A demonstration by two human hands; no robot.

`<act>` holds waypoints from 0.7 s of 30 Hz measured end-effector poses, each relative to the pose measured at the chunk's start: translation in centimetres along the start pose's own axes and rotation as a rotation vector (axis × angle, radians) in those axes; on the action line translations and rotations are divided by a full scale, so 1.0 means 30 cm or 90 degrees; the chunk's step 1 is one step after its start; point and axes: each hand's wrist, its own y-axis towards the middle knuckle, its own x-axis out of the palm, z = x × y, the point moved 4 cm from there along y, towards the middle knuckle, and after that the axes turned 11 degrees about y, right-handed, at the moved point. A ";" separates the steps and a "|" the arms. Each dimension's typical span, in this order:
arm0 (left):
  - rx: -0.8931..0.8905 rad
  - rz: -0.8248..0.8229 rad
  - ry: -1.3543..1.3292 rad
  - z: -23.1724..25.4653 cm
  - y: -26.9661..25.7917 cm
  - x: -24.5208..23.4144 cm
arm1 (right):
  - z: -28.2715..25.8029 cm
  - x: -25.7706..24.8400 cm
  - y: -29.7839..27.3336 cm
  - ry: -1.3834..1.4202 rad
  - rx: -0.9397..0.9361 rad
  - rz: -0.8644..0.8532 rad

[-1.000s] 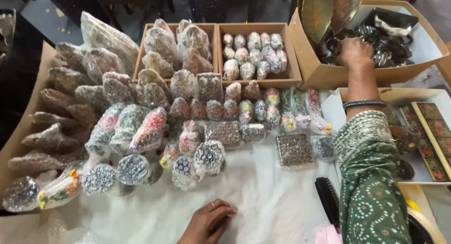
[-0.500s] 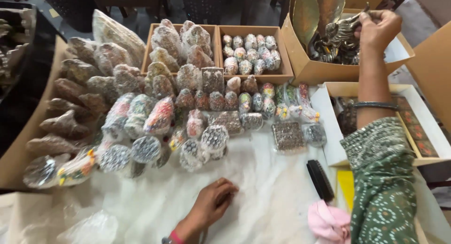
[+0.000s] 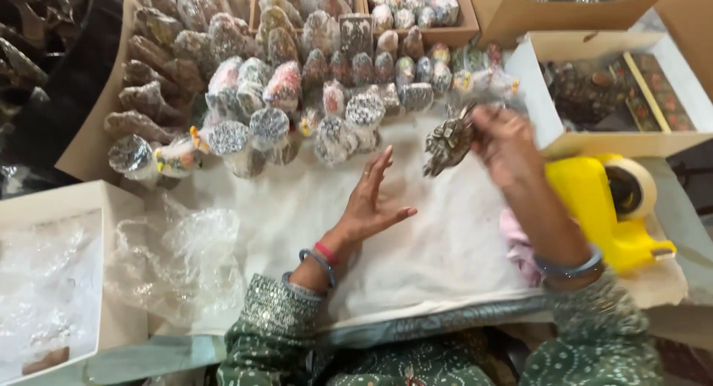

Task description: Clean and polish a brass lion figurine using a brush and a cloth.

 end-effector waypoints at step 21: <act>-0.012 -0.014 0.158 0.027 -0.016 0.050 | 0.007 -0.198 -0.385 -0.801 -0.339 0.100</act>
